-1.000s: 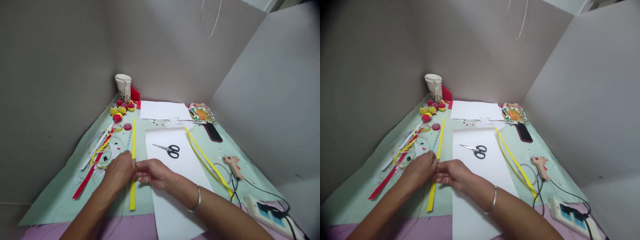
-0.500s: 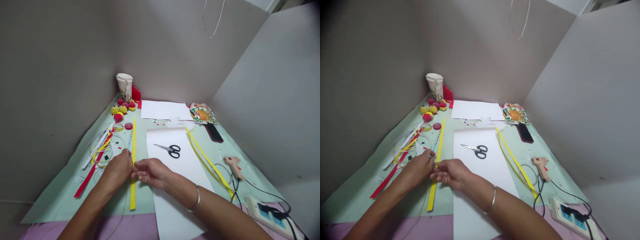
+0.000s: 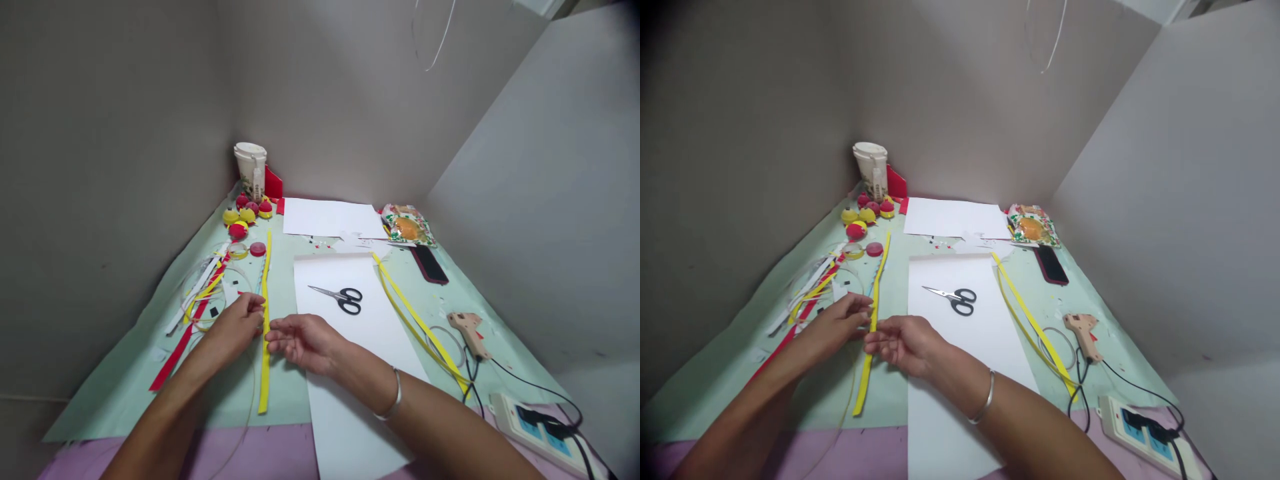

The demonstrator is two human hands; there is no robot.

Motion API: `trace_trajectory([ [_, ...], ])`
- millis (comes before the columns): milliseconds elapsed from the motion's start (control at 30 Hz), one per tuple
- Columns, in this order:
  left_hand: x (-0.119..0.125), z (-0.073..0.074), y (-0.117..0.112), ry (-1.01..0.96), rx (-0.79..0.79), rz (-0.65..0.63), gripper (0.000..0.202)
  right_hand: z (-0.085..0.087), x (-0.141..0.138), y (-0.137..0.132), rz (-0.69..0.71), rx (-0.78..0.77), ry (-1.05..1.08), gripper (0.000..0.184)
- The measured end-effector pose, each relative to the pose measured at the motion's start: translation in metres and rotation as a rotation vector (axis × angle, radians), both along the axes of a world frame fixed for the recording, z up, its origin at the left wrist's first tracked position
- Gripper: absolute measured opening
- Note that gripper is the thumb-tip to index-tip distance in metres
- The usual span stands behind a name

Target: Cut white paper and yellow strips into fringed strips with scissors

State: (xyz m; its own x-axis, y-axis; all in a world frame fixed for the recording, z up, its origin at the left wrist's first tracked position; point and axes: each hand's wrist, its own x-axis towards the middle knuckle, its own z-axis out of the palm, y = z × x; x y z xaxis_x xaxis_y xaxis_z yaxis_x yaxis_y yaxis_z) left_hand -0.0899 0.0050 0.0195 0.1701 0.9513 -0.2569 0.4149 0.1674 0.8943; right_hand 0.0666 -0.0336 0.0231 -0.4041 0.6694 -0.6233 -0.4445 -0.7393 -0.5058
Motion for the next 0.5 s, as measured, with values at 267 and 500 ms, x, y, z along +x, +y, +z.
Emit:
trace_trajectory([
  [267,0.003,0.008,-0.004,-0.128,-0.098,0.048,0.041,-0.008,-0.005,0.004,0.145,0.097,-0.174,0.023],
  [500,0.004,0.011,-0.004,-0.133,-0.143,0.052,0.038,-0.014,-0.005,0.014,0.317,0.249,-0.423,0.021],
])
